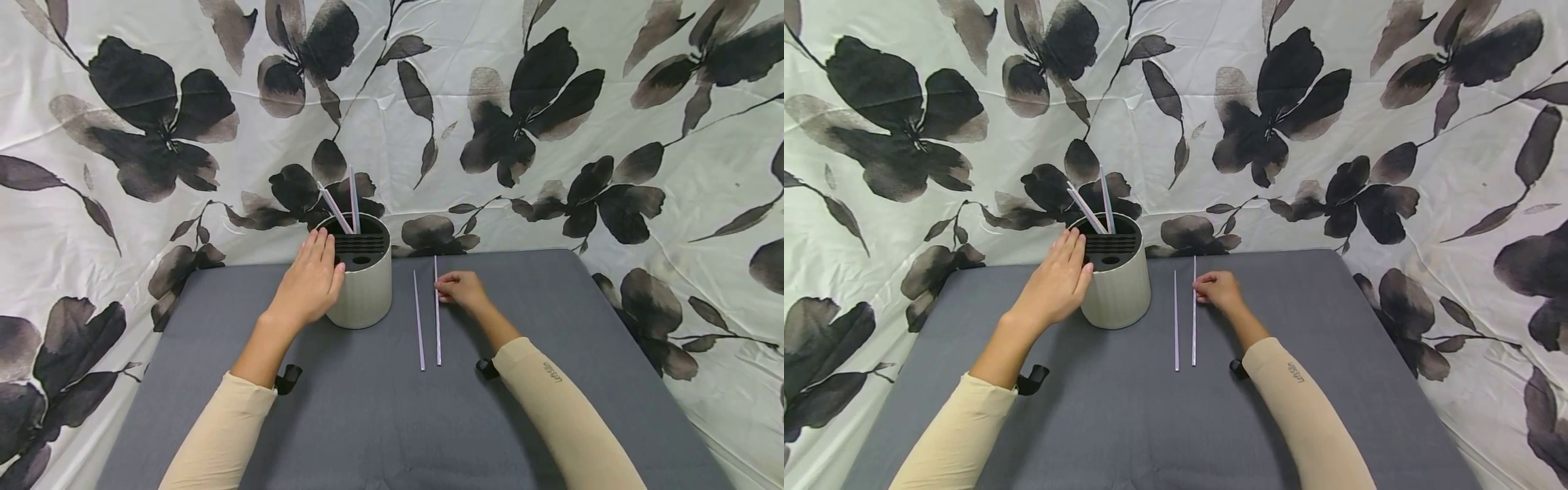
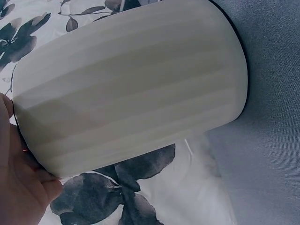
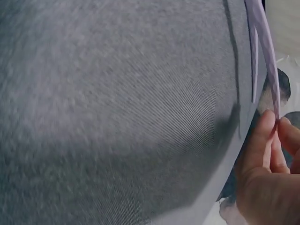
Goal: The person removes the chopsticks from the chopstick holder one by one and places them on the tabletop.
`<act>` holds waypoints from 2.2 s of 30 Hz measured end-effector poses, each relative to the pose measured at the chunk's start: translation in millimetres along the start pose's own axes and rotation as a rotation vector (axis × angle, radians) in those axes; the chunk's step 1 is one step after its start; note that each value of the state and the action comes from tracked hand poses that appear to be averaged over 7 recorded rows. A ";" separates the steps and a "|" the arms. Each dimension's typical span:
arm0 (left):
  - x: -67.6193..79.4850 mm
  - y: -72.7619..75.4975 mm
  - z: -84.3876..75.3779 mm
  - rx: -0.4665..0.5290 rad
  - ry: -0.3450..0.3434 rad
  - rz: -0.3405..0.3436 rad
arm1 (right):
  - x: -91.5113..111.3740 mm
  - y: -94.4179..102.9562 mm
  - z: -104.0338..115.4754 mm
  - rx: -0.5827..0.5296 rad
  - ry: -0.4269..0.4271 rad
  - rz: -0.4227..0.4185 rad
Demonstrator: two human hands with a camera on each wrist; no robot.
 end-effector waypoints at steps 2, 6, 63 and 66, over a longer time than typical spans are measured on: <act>-0.2 0.1 -0.3 -0.001 -0.003 0.000 | 0.5 -2.3 -1.5 0.016 -0.024 -0.001; -0.3 0.6 -1.2 0.000 -0.007 0.003 | 0.8 -5.0 -4.6 0.076 -0.054 -0.006; -1.0 -1.8 1.7 -0.006 -0.007 -0.015 | -1.0 -15.4 58.0 0.569 0.324 -0.071; -1.2 -2.2 1.8 -0.001 -0.011 -0.024 | -2.3 -17.8 73.3 0.552 0.383 -0.065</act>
Point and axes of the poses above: each hand's wrist, its own x-axis away from the middle knuckle, its own y-axis out of the back of the hand, z = x × y, the point moved 2 cm from there along -x, towards the middle knuckle, and after that the axes turned 4 degrees about y, right-handed, at the moved point
